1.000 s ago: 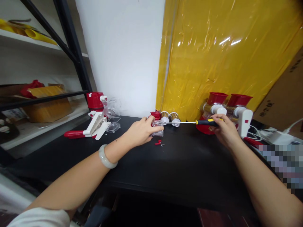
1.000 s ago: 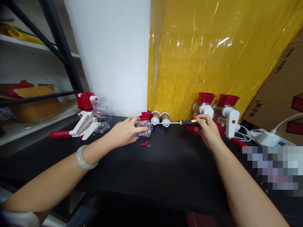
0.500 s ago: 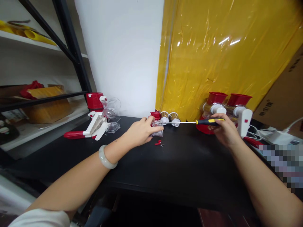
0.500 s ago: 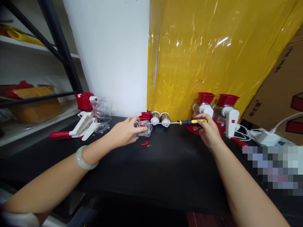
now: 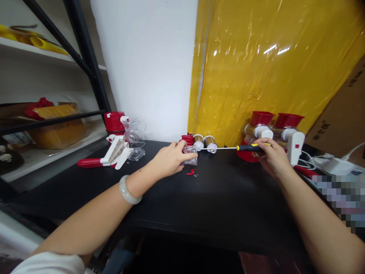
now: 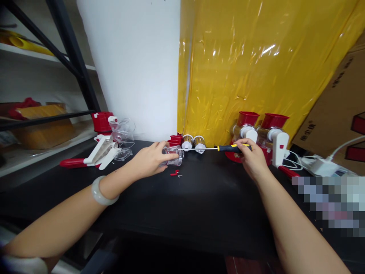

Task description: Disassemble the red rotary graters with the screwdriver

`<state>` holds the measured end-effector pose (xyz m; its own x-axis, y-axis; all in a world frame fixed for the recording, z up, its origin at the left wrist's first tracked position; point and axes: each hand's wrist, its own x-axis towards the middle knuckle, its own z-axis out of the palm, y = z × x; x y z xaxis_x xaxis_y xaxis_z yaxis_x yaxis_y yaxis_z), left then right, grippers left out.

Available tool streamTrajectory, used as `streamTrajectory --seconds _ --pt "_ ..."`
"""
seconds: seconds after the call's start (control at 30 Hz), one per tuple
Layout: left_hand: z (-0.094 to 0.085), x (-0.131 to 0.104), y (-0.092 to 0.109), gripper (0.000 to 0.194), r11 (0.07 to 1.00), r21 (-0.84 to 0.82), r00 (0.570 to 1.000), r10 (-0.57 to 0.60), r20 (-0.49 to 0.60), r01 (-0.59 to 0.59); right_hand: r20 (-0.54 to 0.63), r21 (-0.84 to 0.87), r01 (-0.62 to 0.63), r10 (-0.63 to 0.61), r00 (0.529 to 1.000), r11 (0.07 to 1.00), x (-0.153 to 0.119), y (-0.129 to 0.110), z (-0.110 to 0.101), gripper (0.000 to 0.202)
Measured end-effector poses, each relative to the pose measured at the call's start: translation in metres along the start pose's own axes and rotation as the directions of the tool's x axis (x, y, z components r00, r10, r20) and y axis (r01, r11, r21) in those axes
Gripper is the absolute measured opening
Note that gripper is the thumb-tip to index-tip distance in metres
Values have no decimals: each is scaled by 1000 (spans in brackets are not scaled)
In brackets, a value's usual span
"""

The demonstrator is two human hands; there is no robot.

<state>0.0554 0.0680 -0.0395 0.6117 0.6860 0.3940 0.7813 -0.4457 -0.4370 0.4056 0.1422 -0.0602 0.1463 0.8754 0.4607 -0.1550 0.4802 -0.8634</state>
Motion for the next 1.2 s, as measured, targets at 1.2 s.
streamTrajectory --seconds 1.2 --pt "-2 -1 -13 63 996 -80 999 -39 28 41 -243 151 125 -86 966 981 11 -13 -8 8"
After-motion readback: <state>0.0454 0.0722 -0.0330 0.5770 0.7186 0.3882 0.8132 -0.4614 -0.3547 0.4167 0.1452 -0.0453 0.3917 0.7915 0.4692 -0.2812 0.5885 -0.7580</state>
